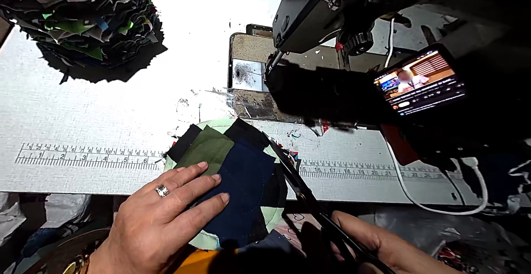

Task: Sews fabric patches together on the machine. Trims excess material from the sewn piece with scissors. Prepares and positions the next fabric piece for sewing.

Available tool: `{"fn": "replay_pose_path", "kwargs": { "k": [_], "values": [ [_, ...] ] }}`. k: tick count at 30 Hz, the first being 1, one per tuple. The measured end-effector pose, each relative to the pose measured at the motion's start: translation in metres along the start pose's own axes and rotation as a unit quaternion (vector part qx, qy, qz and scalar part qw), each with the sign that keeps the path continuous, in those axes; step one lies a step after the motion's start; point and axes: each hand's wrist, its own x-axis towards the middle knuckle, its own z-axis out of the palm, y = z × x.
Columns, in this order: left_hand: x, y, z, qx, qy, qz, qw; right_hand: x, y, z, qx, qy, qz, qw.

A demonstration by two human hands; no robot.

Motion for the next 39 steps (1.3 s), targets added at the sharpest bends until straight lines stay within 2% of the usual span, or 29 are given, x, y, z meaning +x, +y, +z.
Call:
{"fn": "replay_pose_path", "kwargs": {
  "k": [7,11,14,17,21,31,39],
  "values": [
    [0.003,-0.003,-0.002,0.004,0.004,0.000,1.000,-0.002,-0.006,0.011,-0.004,0.048,0.005,0.999],
    [0.011,-0.002,-0.004,0.053,-0.012,0.007,0.999,-0.001,-0.012,0.020,0.005,0.086,0.029,0.996],
    [0.014,0.004,0.000,0.084,-0.029,0.013,0.996,-0.003,-0.008,0.015,0.007,0.061,0.029,0.998],
    [0.012,0.004,-0.001,0.088,-0.008,0.002,0.996,-0.009,-0.002,0.007,-0.031,-0.002,0.033,0.999],
    [0.012,-0.002,-0.004,0.036,0.022,-0.025,0.999,-0.019,-0.002,0.000,-0.069,-0.033,0.044,0.996],
    [0.006,-0.002,-0.001,-0.018,0.000,0.002,1.000,-0.004,-0.004,0.000,-0.040,-0.017,0.026,0.999],
    [0.004,-0.002,-0.001,-0.012,-0.006,-0.004,1.000,-0.004,-0.010,0.012,-0.017,0.044,0.023,0.999]
  ]
}}
